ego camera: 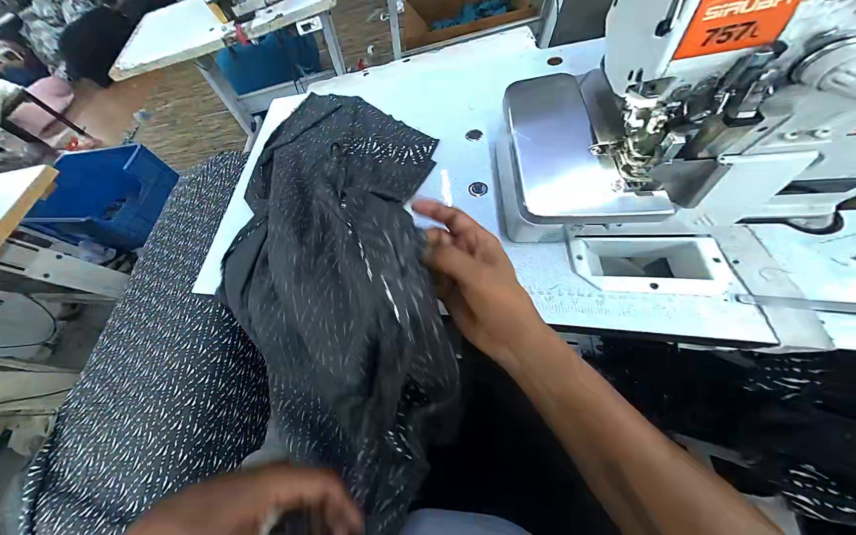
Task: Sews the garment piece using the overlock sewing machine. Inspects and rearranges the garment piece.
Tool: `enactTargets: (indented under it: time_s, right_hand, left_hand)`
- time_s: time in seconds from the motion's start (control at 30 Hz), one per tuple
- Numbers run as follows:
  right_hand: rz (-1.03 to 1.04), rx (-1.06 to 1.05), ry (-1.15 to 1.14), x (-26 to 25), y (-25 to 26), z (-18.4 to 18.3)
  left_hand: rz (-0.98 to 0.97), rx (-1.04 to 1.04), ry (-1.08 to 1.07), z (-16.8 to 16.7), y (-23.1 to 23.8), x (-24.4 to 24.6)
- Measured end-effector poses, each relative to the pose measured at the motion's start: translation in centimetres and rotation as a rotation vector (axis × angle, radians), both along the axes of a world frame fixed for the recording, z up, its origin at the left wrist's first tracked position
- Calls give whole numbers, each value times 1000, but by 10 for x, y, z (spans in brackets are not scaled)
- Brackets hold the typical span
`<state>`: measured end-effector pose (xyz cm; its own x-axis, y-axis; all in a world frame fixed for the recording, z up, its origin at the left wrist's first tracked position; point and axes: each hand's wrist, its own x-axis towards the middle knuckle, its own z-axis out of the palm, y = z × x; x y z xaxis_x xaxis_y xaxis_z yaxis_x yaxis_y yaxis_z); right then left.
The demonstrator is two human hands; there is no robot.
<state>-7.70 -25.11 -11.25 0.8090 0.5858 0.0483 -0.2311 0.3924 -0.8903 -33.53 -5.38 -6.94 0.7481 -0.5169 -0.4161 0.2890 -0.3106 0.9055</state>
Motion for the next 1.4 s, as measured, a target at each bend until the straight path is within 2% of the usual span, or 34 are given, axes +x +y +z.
enactTargets:
  time_s: [0.07,0.13,0.2,0.27,0.37,0.47,0.57,0.67,0.77,0.87,0.97,1.0,1.07,1.13,1.17,1.2,1.27,1.33,1.4]
  right_hand:
    - [-35,-239,-195,-15,-31,-17]
    - [-52,-518,-398,-20,-57,-32]
    - [12,-815,-671,-23,-73,-32]
    - [96,-1084,-879,-31,-84,-21]
    - [10,-1260,-985,-36,-97,-12]
    - [-143,-1192,-968,-13,-71,4]
    - [-210,-1049,-901,32,3,24]
    - [-161,-1135,-760,97,79,27]
    - [-151,-1160,-633,148,116,9]
    - [-358,-854,-600,158,115,13]
    - [-427,-648,-380,157,103,29]
    - [-379,-661,-290,155,100,28]
    - [-170,-814,-193,157,99,19]
    - [-66,-994,-258,162,108,4]
    - [-94,-1056,-353,164,114,-2]
    - [-169,-1072,-437,166,118,-6]
    - [-372,-973,-535,166,115,-2]
    - [-561,-749,-522,165,104,18]
    - [-716,-426,-453,160,83,51]
  left_hand:
    - [269,176,-345,0,23,40]
    - [508,468,-591,-6,33,89]
    - [611,654,-631,-13,43,148]
    - [644,747,-640,-26,53,204]
    - [650,850,-623,-44,66,264]
    - [798,826,-509,-63,73,297]
    - [897,907,-496,-69,70,307]
    - [991,921,-538,-73,64,301]
    - [1028,886,-590,-79,66,294]
    - [1055,820,-605,-77,70,294]
    - [1056,865,-525,-75,68,300]
    - [1055,885,-502,-75,66,301]
    - [1058,913,-490,-73,63,303]
    - [1074,900,-507,-74,63,303]
    - [1087,880,-524,-75,64,302]
    - [1101,857,-538,-77,65,300]
    - [1118,820,-549,-77,67,297]
    - [1114,828,-542,-78,70,297]
    - [1098,849,-531,-78,71,300]
